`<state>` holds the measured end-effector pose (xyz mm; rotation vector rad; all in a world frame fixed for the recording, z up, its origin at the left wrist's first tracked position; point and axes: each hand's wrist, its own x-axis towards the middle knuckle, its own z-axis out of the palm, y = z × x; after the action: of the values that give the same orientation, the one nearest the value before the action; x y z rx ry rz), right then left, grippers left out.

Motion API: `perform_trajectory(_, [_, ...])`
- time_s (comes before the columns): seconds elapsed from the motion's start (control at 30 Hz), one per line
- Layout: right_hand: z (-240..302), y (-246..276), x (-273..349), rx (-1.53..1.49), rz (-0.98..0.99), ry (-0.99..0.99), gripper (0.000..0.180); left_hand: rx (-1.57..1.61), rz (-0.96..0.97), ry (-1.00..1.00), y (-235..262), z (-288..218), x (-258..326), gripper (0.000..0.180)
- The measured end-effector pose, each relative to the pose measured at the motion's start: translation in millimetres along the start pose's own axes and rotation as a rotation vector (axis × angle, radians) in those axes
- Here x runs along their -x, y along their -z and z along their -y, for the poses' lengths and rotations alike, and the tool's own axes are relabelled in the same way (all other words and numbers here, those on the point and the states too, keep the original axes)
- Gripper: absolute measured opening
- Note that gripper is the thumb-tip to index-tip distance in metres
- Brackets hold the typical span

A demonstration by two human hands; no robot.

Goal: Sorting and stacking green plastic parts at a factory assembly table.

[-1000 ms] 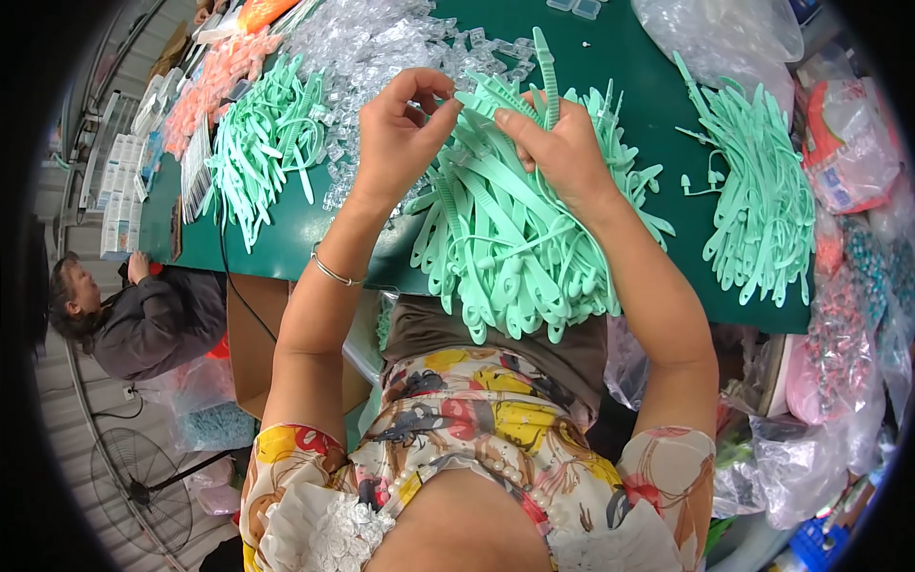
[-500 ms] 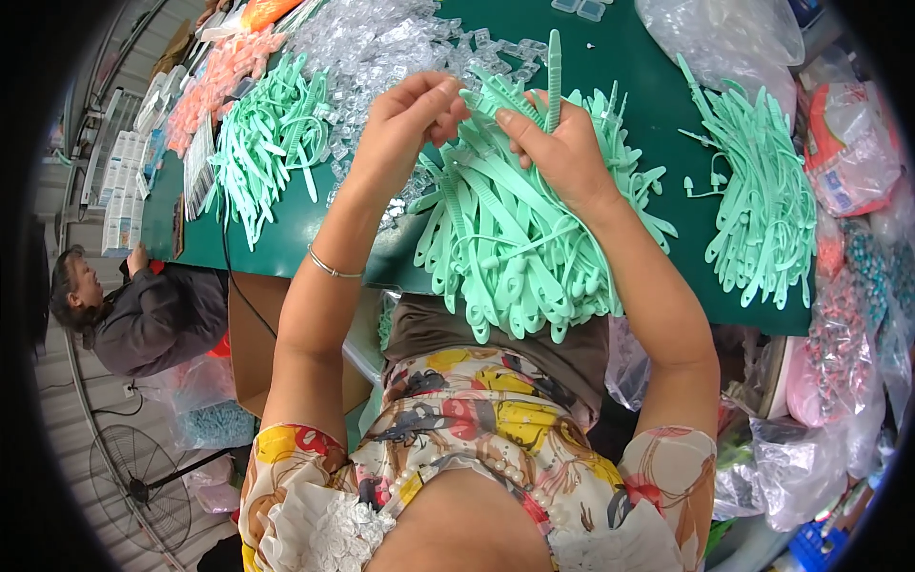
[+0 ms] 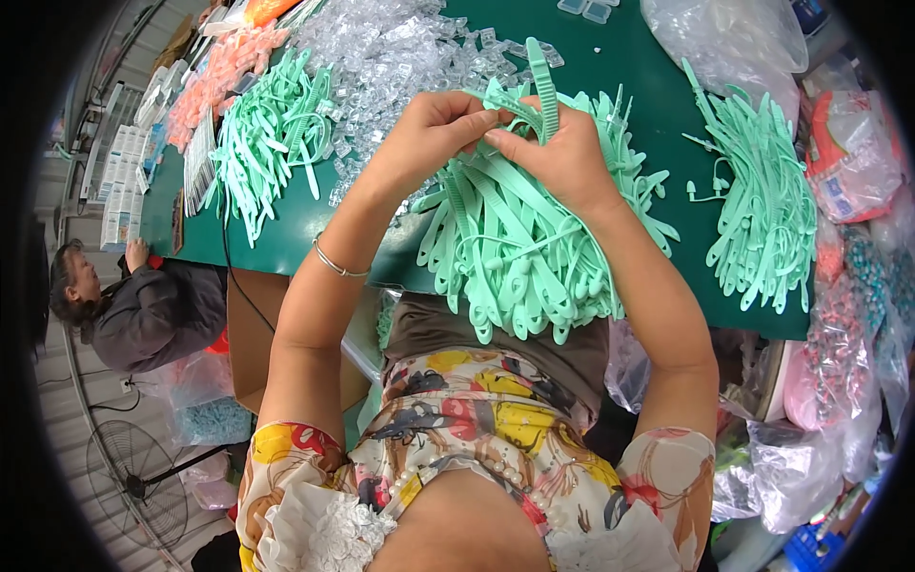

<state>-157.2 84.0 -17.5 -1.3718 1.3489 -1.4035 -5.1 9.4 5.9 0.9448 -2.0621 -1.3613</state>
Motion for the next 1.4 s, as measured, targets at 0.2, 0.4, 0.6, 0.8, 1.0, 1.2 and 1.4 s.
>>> perform_trajectory(0.2, [-0.4, -1.4, -0.1, -0.067, -0.043, -0.086, 0.018, 0.139, -0.006, -0.01, -1.6, 9.1, 1.8, 0.024])
perform_trajectory(0.4, [-7.7, 1.9, -4.3, -0.042, -0.008, -0.039, 0.022, 0.337, -0.118, 0.047, 16.9, 12.5, 2.6, 0.023])
perform_trajectory(0.6, [-9.7, -4.4, -4.4, -0.126, -0.151, -0.008, 0.025, 0.092, -0.061, 0.046, 27.0, 30.6, -4.8, 0.022])
perform_trajectory(0.8, [-2.5, 3.8, -2.0, -0.148, -0.063, -0.063, 0.028, -0.229, -0.282, -0.155, 53.1, 43.6, -0.8, 0.015])
perform_trajectory(1.0, [2.1, 0.2, -3.2, -0.254, -0.023, -0.094, 0.032, -0.709, 0.074, -0.146, 68.6, 51.1, 24.9, 0.012])
perform_trajectory(1.2, [1.1, 1.1, -3.6, -0.224, -0.014, -0.118, 0.031, -0.783, 0.118, -0.199, 67.5, 46.7, 26.4, 0.016])
perform_trajectory(1.4, [2.3, 0.4, -3.4, -0.243, -0.009, -0.125, 0.03, -0.963, 0.102, -0.203, 52.2, 42.5, 25.8, 0.011])
